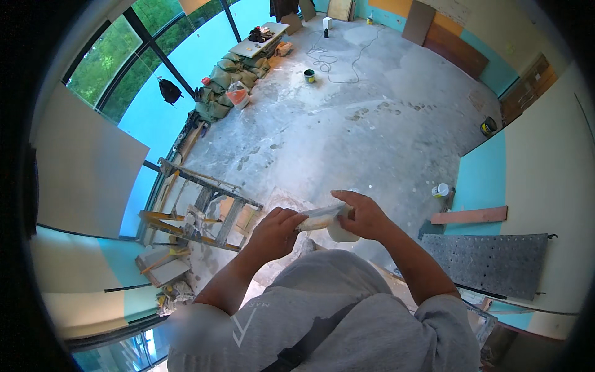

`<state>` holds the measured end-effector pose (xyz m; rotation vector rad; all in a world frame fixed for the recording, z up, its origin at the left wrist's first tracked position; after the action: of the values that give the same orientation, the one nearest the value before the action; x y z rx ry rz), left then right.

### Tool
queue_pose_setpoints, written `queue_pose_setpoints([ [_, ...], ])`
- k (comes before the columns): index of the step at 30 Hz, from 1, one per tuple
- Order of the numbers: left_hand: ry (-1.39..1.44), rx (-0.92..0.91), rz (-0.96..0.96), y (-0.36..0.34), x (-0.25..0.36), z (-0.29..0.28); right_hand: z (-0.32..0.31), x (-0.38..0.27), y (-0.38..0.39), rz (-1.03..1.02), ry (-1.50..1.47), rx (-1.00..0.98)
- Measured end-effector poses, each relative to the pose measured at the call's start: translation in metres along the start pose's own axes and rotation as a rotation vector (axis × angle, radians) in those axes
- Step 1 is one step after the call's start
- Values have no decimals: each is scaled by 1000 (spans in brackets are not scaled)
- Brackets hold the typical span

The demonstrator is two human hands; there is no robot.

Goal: The person applies mesh drywall tape to a ceiling seam and then covers it with compound using a joint knife and hawk.

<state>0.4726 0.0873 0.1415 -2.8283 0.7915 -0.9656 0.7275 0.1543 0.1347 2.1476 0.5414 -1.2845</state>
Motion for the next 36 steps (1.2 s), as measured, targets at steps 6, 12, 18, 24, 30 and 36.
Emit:
queue_pose_setpoints([
  [6, -199, -298, -280, 18, -39, 8, -12, -3, 5, -13, -40, 86],
  [12, -4, 33, -66, 14, 14, -23, -2, -3, 7, 21, -42, 73],
  [18, -20, 41, -38, 10, 15, -21, 11, 0, -4, -119, 46, 62],
  [24, -173, -102, -247, 20, -34, -13, 8, -31, -14, -22, 15, 34],
  [30, -1, 270, -431, 47, -73, -31, 18, -21, -24, -74, -85, 97],
  [36, -206, 508, -901, 140, -247, -43, 43, -4, -34, 71, -217, 18],
])
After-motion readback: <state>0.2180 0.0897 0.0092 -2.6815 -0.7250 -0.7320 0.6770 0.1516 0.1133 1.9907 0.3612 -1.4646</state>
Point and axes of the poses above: each hand's wrist, its own y-axis away from the middle knuckle, its own z-axis out of the palm, x = y × z, the point moved 1 cm from there along -y, towards the middle knuckle, and after that the axes turned 4 degrees about -x, right-handed, at the moved point
